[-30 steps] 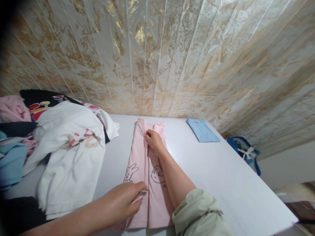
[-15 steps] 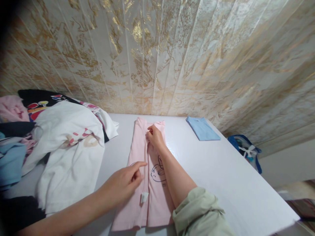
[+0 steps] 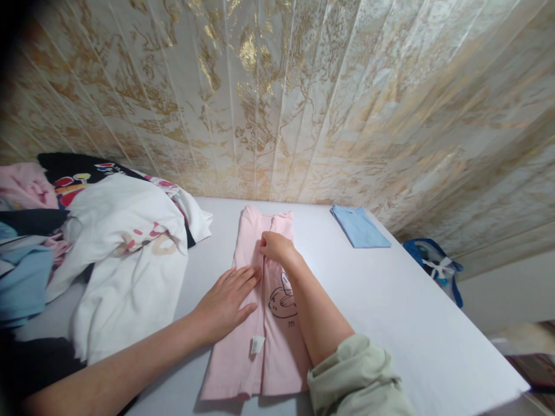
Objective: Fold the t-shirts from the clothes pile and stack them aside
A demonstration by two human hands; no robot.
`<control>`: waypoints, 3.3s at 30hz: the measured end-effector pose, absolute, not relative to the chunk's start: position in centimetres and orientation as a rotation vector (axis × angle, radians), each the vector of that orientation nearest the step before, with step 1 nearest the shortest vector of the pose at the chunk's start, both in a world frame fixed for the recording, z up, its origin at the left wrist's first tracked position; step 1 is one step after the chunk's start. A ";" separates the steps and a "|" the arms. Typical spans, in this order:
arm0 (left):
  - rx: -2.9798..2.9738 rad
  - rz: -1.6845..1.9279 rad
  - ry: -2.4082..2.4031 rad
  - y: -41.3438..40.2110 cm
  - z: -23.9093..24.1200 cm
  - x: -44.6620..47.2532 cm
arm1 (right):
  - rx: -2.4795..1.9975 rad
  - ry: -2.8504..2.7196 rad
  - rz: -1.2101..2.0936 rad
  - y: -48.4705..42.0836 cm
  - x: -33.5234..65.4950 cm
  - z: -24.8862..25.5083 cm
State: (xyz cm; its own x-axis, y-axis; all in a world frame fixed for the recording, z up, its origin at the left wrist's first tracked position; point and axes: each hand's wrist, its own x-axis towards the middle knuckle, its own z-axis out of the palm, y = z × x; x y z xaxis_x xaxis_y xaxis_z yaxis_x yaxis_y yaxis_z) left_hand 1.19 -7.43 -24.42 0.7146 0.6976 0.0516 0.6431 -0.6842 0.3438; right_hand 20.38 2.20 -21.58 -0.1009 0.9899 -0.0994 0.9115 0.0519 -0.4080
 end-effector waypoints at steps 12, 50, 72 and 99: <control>2.591 0.385 1.104 -6.9 -21.5 0.6 | -1.924 -2.115 0.645 2.4 20.6 -21.5; 2.600 0.082 1.345 -8.9 -20.4 5.1 | -1.886 -2.026 0.466 -8.5 21.5 -22.7; 2.350 0.024 1.018 -12.2 -19.5 2.6 | -1.849 -2.041 0.449 -8.7 21.7 -22.5; 2.570 0.644 1.321 -1.9 -25.0 5.4 | -2.231 -1.755 0.069 -6.7 25.3 -23.1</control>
State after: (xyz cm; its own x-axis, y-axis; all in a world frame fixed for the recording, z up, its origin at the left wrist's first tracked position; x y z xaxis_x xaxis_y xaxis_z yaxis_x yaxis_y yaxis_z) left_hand 5.36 -1.88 -25.04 0.5113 0.8075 0.2942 0.7291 -0.5888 0.3488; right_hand 25.34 -6.65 -23.06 0.2522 0.9566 0.1462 0.9420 -0.2082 -0.2632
